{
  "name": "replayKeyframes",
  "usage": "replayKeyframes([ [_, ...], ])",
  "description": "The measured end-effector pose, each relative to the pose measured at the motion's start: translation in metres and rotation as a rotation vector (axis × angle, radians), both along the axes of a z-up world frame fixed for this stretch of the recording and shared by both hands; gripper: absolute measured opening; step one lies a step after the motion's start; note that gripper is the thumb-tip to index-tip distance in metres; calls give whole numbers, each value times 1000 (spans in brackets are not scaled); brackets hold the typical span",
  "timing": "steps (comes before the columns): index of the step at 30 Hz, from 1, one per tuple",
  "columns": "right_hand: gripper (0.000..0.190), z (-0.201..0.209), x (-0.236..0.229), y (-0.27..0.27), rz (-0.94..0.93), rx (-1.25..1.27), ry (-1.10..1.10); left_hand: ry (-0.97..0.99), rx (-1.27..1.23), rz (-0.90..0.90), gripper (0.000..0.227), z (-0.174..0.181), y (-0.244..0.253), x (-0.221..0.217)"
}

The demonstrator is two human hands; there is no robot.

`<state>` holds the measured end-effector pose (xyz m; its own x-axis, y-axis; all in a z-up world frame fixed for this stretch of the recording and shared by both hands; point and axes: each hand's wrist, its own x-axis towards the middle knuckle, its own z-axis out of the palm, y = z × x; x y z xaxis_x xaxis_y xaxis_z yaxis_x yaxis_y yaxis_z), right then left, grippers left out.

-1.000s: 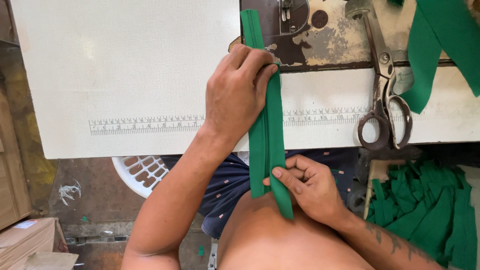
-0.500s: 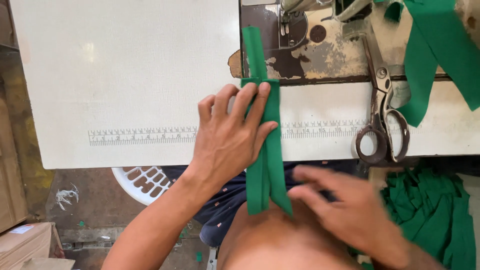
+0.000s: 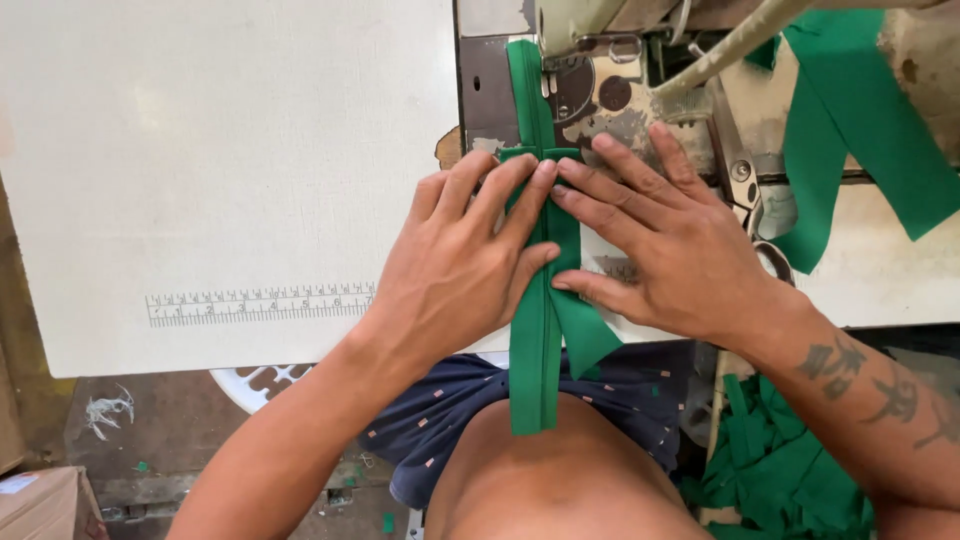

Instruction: The person is folding green fabric strips and sewing them using an industrial sewing machine, then cutting the finished strips with scissors.

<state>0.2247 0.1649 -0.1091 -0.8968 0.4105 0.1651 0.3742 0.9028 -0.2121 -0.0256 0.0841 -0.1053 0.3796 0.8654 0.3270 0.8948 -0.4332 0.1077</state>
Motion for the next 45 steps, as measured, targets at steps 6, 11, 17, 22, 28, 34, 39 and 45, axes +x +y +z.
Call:
replayKeyframes([
  [6, 87, -2, 1, 4, -15, -66, -3, 38, 43, -127, 57, -3, 3, -10],
  [11, 81, 0, 0, 5, -33, -122, -19, 2, 21, -161, 58, -7, 4, -12],
  [17, 80, 3, -3, 5, -48, -135, -36, 22, 29, -162, 60, -8, 4, -12],
  [22, 82, 3, -4, 4, -62, -142, -35, 40, 34, -155, 61, -10, 3, -12],
  [28, 84, 3, -3, 5, -50, -132, -14, 52, 61, -165, 56, -8, 5, -13],
  [34, 82, 8, -7, 3, -76, -158, -43, 129, 78, -130, 54, -1, 7, -13],
  [39, 86, 10, -14, 10, -156, -137, -114, 151, 104, -155, 54, -2, 18, -17],
  [45, 82, 12, -17, 31, -151, -184, -102, 170, 108, -161, 59, -4, 39, -21],
])
